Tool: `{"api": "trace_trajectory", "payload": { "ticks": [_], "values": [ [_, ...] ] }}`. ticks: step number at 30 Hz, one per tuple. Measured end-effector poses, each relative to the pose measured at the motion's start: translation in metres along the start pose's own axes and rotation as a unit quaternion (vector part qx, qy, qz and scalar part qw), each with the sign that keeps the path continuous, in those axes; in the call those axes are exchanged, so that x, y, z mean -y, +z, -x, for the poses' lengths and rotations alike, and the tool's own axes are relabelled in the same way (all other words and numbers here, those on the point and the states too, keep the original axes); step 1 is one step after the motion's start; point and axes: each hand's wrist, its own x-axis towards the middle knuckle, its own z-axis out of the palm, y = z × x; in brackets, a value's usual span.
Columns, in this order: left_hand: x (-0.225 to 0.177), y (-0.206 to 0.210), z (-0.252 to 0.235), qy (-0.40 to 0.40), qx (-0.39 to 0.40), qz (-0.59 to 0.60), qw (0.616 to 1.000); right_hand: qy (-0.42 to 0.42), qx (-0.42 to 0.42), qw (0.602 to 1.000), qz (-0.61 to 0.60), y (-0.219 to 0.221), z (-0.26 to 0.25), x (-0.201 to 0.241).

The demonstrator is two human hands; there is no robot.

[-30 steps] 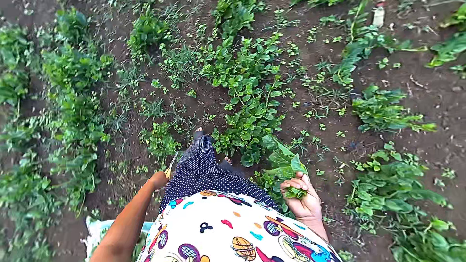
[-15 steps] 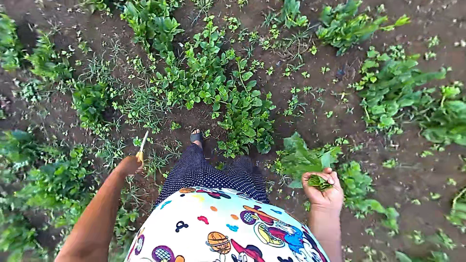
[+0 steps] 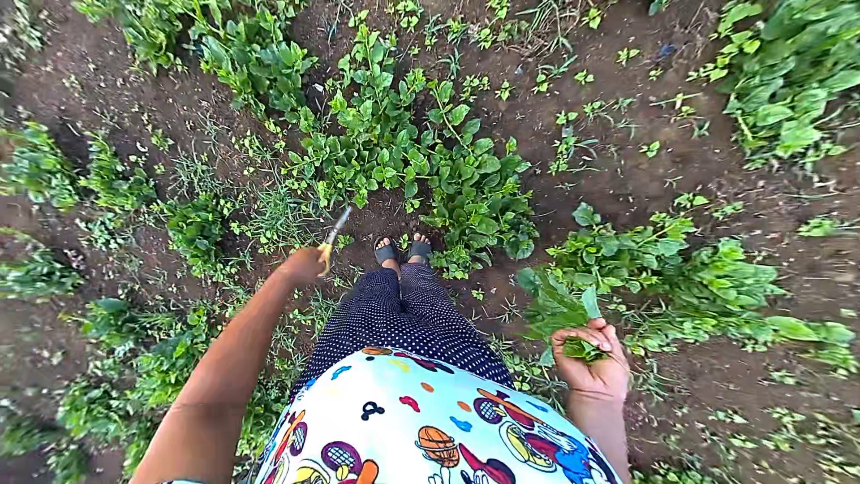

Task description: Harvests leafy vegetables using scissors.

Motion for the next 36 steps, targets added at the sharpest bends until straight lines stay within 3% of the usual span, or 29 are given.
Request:
{"api": "trace_trajectory", "payload": {
  "ticks": [4,9,13,16,22,25,31,36],
  "values": [
    [0.002,0.021,0.001,-0.011,0.04,-0.045,0.998,0.046,-0.03,0.998,0.007,0.004,-0.016,-0.008],
    [0.036,0.026,-0.005,-0.059,0.04,-0.059,0.996,0.082,-0.038,0.996,0.018,0.018,-0.027,-0.032],
    [0.043,-0.011,-0.015,-0.087,0.03,-0.095,0.991,0.096,-0.029,0.992,0.08,0.037,-0.032,-0.064],
    [0.023,-0.059,-0.029,-0.077,0.02,-0.127,0.989,0.087,-0.024,0.993,0.079,0.054,-0.043,-0.089],
    [-0.078,-0.161,-0.079,0.039,-0.005,-0.177,0.983,0.069,-0.036,0.996,0.051,0.075,-0.066,-0.148],
    [-0.137,-0.192,-0.109,0.073,-0.059,-0.174,0.98,0.089,-0.074,0.992,0.043,0.082,-0.081,-0.18],
    [-0.247,-0.198,-0.202,0.136,-0.162,-0.073,0.975,0.131,-0.05,0.99,-0.021,0.073,-0.122,-0.213],
    [-0.326,-0.172,-0.352,0.153,-0.192,-0.01,0.969,0.111,0.009,0.988,-0.111,0.024,-0.205,-0.26]
  ]
}}
